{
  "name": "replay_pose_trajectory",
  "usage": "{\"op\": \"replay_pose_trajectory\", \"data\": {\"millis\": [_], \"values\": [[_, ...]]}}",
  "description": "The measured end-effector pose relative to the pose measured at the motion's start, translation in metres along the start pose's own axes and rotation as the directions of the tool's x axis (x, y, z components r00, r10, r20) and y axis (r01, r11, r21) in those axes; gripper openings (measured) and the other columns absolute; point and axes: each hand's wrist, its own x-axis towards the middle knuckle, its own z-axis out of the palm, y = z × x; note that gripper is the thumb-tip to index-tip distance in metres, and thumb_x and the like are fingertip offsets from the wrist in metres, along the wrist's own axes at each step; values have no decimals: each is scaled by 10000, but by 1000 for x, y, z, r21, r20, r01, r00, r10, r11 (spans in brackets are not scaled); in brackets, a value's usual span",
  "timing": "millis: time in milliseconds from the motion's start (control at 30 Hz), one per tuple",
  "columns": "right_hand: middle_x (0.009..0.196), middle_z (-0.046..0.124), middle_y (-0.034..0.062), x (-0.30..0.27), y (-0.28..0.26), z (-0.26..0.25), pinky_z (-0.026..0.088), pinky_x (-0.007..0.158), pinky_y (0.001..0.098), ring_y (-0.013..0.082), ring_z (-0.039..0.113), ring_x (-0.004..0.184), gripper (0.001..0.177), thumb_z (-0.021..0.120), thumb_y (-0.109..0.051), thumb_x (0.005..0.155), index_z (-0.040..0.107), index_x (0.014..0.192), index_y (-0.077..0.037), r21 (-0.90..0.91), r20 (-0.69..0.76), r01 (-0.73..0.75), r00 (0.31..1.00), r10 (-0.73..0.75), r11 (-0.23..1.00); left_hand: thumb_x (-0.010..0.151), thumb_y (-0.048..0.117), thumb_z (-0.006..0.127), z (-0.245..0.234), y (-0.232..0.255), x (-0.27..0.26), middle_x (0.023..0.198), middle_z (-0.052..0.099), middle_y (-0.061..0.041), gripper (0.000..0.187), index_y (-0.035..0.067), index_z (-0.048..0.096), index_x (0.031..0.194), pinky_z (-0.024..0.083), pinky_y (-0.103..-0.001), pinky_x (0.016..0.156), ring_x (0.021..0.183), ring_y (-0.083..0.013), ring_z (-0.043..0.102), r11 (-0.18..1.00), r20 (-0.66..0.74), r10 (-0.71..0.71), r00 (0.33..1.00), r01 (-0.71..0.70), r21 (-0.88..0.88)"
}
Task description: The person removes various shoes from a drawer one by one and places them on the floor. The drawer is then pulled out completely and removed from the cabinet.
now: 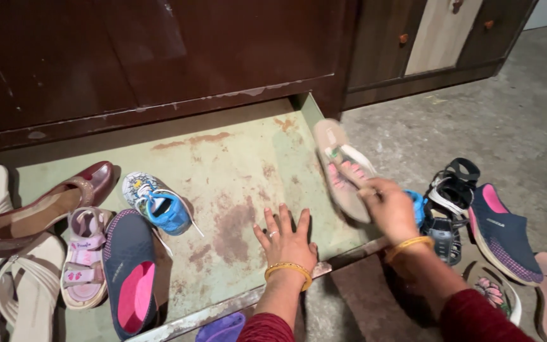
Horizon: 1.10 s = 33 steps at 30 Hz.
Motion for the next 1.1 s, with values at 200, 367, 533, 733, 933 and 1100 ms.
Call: {"op": "replay_pose_trajectory", "data": {"millis": [200, 367, 533, 733, 933, 1100], "values": [[1127, 734, 204, 43, 127, -72, 545, 883, 468, 387, 706, 1003, 344, 771, -327, 926, 763, 1174, -90, -178, -268, -98, 962, 48, 979, 915, 392, 668, -3, 10, -4, 1698, 52, -139, 772, 345, 276, 1579, -44, -678, 1203, 1557, -427, -56, 1000, 12, 10, 1000, -10, 3], [1136, 740, 232, 58, 258, -138, 535, 870, 514, 434, 705, 1015, 368, 780, -320, 966, 757, 1237, -73, -283, -405, -366, 884, 236, 887, 925, 395, 665, -9, 18, -7, 1704, 22, -126, 771, 346, 265, 1582, -48, -677, 1207, 1563, -413, -81, 1000, 59, 21, 998, -21, 5], [1145, 711, 266, 35, 327, -184, 525, 874, 521, 446, 677, 1029, 428, 817, -292, 924, 734, 1270, -54, -432, -398, -441, 876, 272, 787, 932, 384, 660, -10, 24, -10, 1708, -5, -136, 771, 342, 256, 1587, -48, -675, 1209, 1562, -411, -90, 999, 74, 30, 997, -31, 14], [1246, 655, 283, 16, 341, -194, 497, 918, 528, 457, 624, 1109, 477, 801, -265, 891, 712, 1323, -84, -408, -340, -436, 888, 310, 802, 940, 384, 651, -7, 24, -12, 1707, -15, -141, 765, 338, 248, 1588, -56, -678, 1208, 1563, -411, -111, 999, 104, 28, 994, -31, 28], [1347, 599, 301, 20, 336, -193, 469, 963, 534, 468, 571, 1190, 541, 785, -238, 858, 690, 1376, -115, -442, -348, -365, 912, 218, 819, 937, 402, 643, -3, 22, -12, 1709, -14, -127, 760, 349, 252, 1586, -60, -673, 1211, 1565, -396, -112, 999, 103, 17, 994, -20, 29], [1374, 595, 269, 32, 271, -140, 451, 1055, 515, 450, 546, 1266, 532, 772, -217, 857, 683, 1376, -145, -526, -330, -228, 943, 51, 820, 939, 398, 642, -2, 17, -16, 1710, -7, -132, 754, 347, 260, 1586, -59, -676, 1209, 1565, -398, -110, 999, 97, 9, 995, -12, 30]]}}
